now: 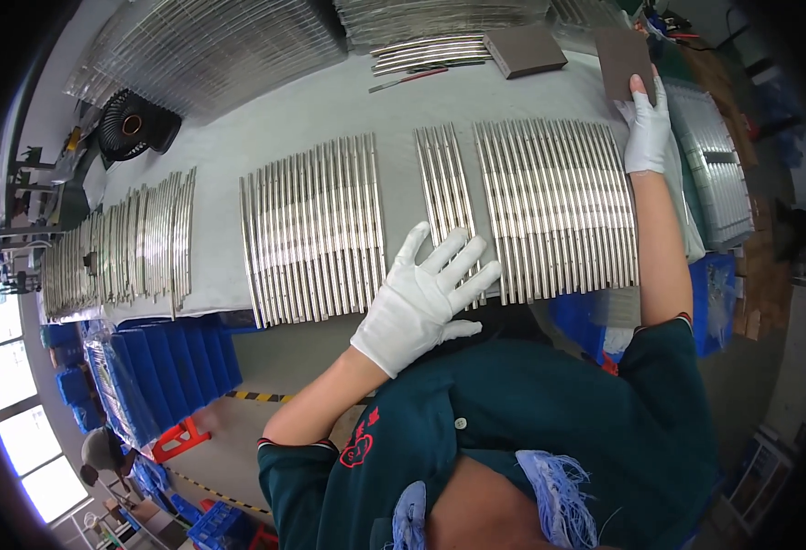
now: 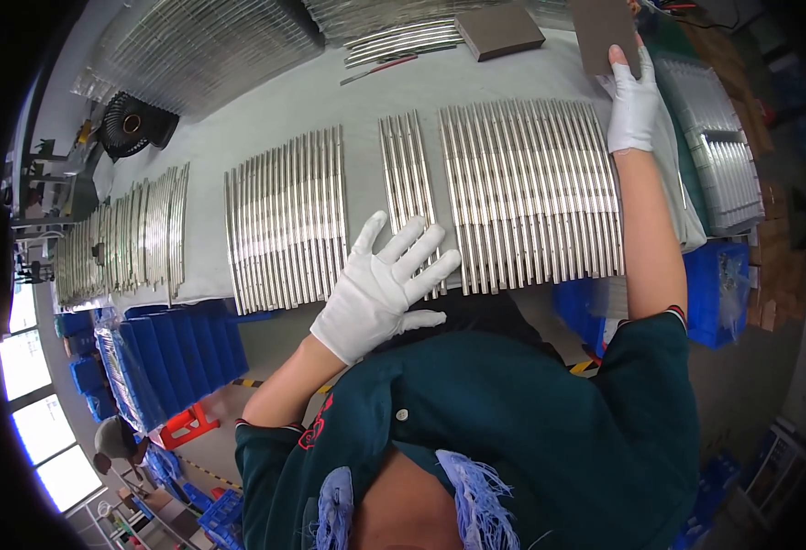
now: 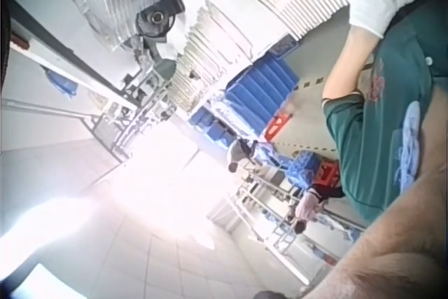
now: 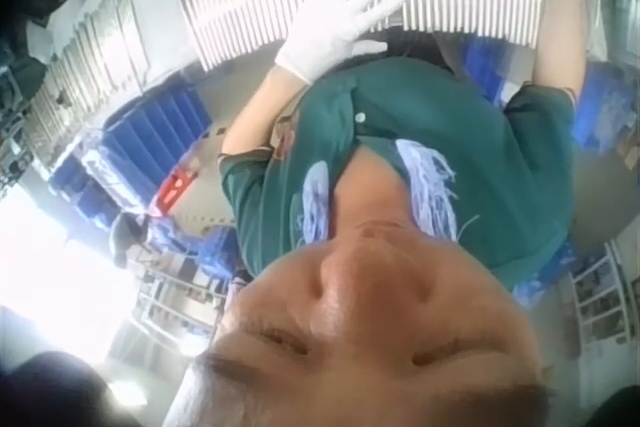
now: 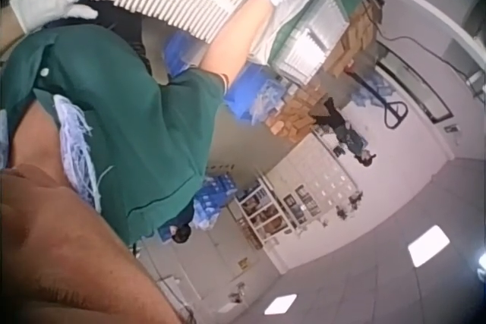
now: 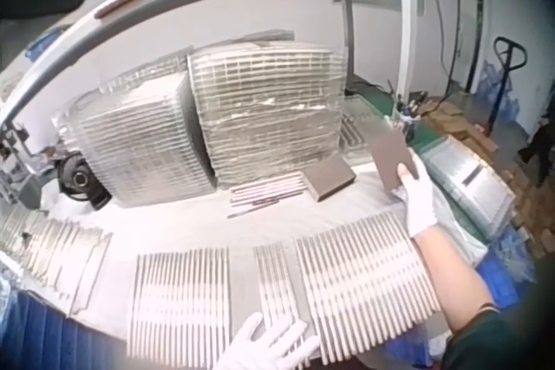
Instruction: Arranging and aligning thin metal rods on a production table using a spacer block.
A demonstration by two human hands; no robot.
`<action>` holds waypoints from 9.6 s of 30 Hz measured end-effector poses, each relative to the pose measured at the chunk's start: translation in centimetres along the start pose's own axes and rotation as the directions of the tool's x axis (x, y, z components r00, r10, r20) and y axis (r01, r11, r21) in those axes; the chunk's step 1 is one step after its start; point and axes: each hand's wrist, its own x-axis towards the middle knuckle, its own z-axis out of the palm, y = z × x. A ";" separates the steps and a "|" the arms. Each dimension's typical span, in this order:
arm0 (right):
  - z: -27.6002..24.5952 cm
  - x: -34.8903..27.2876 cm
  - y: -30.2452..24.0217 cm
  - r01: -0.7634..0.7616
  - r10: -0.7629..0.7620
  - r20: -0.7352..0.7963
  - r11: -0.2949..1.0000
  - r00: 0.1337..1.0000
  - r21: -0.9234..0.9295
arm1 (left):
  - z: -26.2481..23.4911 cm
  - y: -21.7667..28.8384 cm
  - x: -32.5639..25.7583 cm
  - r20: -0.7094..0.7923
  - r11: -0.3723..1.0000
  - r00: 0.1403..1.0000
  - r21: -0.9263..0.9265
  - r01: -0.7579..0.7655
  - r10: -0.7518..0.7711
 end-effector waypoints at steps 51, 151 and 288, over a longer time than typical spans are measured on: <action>-0.3 0.3 0.2 -0.154 0.151 0.033 0.943 0.988 0.293 | 0.2 1.7 4.4 0.086 0.989 0.985 -0.028 -0.145 0.147; 1.5 -6.8 -9.5 0.054 0.405 0.794 0.877 0.453 -0.478 | 3.6 4.0 6.1 -0.210 0.996 0.978 -0.088 -0.007 -0.012; 1.1 1.0 -1.8 0.281 -0.291 -0.055 0.949 0.955 -0.141 | 1.5 0.9 2.8 -0.202 1.000 0.979 -0.026 0.006 -0.011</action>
